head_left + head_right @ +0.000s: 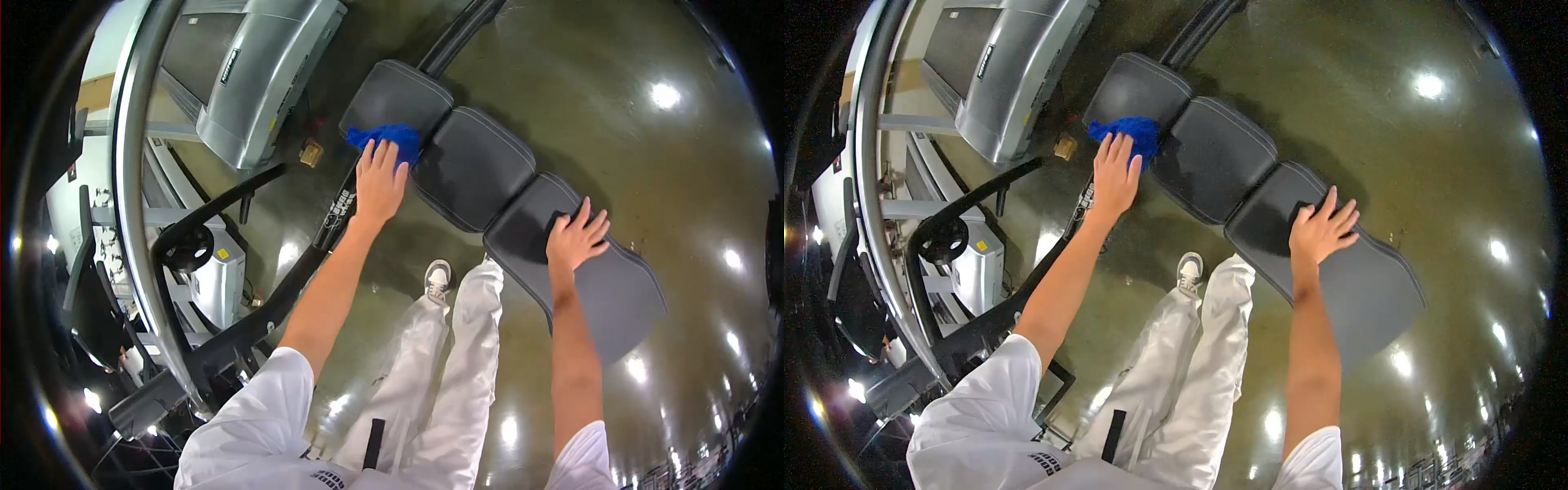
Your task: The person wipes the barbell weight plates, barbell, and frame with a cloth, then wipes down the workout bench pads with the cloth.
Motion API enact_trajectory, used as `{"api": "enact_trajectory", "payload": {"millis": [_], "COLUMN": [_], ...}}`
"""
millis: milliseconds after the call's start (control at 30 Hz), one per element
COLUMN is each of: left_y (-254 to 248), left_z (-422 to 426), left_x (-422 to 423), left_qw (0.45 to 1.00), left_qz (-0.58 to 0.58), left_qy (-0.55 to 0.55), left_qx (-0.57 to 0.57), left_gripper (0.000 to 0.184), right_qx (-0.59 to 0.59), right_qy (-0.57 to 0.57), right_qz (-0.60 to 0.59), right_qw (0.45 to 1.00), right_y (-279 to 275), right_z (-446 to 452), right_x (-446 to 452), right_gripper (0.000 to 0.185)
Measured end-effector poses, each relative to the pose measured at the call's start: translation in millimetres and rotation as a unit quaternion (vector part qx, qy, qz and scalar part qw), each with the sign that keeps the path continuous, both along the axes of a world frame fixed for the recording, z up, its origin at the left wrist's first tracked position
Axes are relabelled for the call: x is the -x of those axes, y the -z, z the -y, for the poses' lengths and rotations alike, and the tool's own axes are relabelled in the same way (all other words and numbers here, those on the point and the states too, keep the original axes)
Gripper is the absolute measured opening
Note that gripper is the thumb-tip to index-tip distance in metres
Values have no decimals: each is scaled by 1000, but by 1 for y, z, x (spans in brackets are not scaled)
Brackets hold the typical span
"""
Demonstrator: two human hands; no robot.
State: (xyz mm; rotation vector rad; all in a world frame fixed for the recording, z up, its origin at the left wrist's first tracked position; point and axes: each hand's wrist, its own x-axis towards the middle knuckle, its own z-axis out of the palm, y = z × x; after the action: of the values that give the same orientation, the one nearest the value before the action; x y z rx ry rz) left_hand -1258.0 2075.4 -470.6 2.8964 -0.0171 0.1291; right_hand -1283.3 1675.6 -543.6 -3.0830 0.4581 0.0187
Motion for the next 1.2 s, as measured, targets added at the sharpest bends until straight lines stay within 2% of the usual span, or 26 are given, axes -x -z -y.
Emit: {"api": "enact_trajectory", "payload": {"millis": [67, 100, 167, 200, 300, 433, 500, 533, 600, 633, 667, 800, 867, 933, 1000, 1067, 1133, 1200], "left_y": [22, 39, 75, 83, 95, 103, 113, 104, 87, 84, 78, 51, 52, 94, 108, 88, 62, 114], "left_z": [-4, -11, -27, -28, -35, -72, -88, -76, -49, -41, -34, -1, -9, -26, -40, -36, -50, -140], "left_x": [-10, -17, -37, -49, -98, -195, -226, -225, -210, -196, -177, -88, -69, -57, -79, -118, -171, -206], "left_qw": [998, 998, 991, 990, 973, 974, 987, 987, 995, 993, 991, 990, 997, 978, 970, 926, 871, 906], "left_qz": [30, 25, 12, 10, 57, 56, 16, 11, 85, 103, 90, -29, -49, 30, 38, -45, -152, -224], "left_qy": [-25, -25, -135, -136, -187, -210, -156, -156, -34, 17, 60, 134, 43, -177, -202, -363, -465, -351], "left_qx": [48, 44, -21, -23, -121, -65, 18, 19, 29, -45, -73, -45, -37, -104, -130, -94, -32, 69], "left_gripper": [52, 52, 59, 59, 59, 55, 48, 48, 48, 48, 50, 61, 62, 61, 62, 67, 67, 69], "right_qx": [0, 1, -10, -15, -6, -13, -16, -19, -12, -11, -10, -7, -7, -4, -5, -4, -3, -17], "right_qy": [42, 46, 47, 49, 59, 59, 57, 54, 51, 50, 50, 48, 52, 55, 60, 60, 63, 55], "right_qz": [19, 14, 5, -1, -18, -24, -19, -14, -15, -12, -7, 1, -7, -8, -15, -19, -17, -2], "right_qw": [999, 999, 999, 999, 998, 998, 998, 998, 999, 999, 999, 999, 999, 998, 998, 998, 998, 998], "right_y": [2, -1, -4, -6, -3, -5, -4, -5, -3, -4, -4, -4, -3, -1, -2, -4, -3, -4], "right_z": [-5, -6, -6, -7, -6, -6, -8, -7, -4, -5, -6, -6, -5, -5, -6, -7, -6, -6], "right_x": [4, 3, 5, 3, 2, 2, 0, 2, 3, 3, 3, 3, 2, 4, 1, 3, 0, 1], "right_gripper": [61, 62, 62, 62, 64, 66, 66, 66, 65, 65, 65, 66, 66, 67, 67, 67, 67, 66]}}
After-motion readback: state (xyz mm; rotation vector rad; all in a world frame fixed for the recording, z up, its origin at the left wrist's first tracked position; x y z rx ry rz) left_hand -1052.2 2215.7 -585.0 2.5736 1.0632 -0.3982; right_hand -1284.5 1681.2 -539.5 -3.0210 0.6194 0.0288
